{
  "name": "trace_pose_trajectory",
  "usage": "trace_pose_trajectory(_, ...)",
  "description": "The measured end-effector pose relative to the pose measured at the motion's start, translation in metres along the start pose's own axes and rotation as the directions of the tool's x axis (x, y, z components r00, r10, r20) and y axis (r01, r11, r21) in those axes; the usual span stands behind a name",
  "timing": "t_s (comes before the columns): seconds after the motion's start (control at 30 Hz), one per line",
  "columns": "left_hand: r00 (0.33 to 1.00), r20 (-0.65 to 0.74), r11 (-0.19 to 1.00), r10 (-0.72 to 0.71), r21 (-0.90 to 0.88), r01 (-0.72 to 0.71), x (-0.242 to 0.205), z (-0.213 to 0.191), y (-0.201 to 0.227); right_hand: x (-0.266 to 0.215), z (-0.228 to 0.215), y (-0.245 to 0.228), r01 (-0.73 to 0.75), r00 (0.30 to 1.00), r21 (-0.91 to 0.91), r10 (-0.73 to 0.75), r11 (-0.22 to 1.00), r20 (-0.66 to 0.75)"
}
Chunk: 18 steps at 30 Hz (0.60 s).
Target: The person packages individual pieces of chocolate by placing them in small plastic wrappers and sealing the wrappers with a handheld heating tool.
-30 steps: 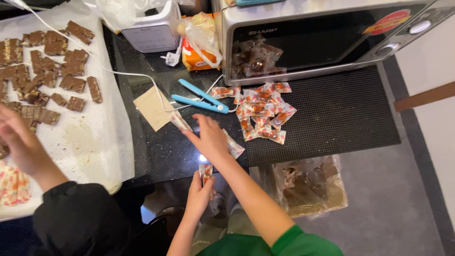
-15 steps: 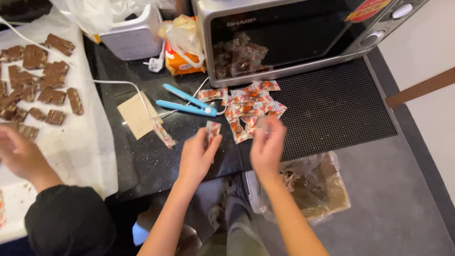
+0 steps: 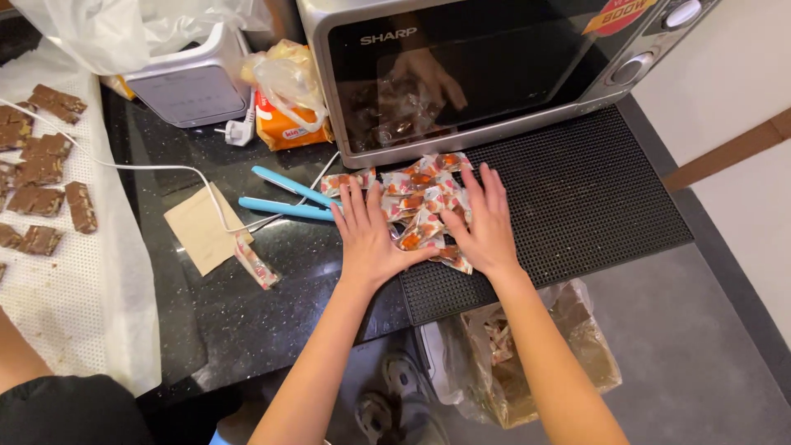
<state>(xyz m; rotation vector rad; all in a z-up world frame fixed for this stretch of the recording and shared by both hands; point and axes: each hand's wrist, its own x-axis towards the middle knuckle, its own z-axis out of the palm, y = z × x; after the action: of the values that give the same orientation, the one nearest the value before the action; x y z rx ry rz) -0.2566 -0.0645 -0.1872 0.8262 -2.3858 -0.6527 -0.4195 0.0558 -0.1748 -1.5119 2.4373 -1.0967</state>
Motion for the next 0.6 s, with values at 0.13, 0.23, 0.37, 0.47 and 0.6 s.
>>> trace_pose_trajectory(0.13, 0.999, 0.004, 0.999, 0.045, 0.025, -0.045, 0.004, 0.002, -0.003, 0.024, 0.019, 0.013, 0.060, 0.997, -0.037, -0.062, 0.997, -0.042)
trace_pose_trajectory(0.23, 0.999, -0.006, 0.988, 0.053, 0.147, -0.052, 0.006, 0.002, -0.005, 0.030, 0.031, 0.012, 0.031, 1.000, 0.102, -0.031, 0.994, 0.003)
trace_pose_trajectory(0.37, 0.990, -0.123, 0.979, 0.071, 0.198, -0.046, 0.008, 0.015, -0.003, 0.027, 0.026, -0.008, 0.012, 0.999, 0.185, -0.005, 0.983, -0.037)
trace_pose_trajectory(0.47, 0.970, -0.216, 0.973, 0.108, 0.224, -0.059, 0.011, 0.025, -0.004, 0.027, 0.023, -0.014, 0.018, 0.999, 0.248, -0.005, 0.969, -0.054)
trace_pose_trajectory(0.6, 0.976, -0.213, 0.991, 0.049, 0.134, -0.020, 0.010, 0.035, 0.001, 0.027, 0.015, -0.033, -0.011, 0.998, 0.405, 0.038, 0.914, -0.058)
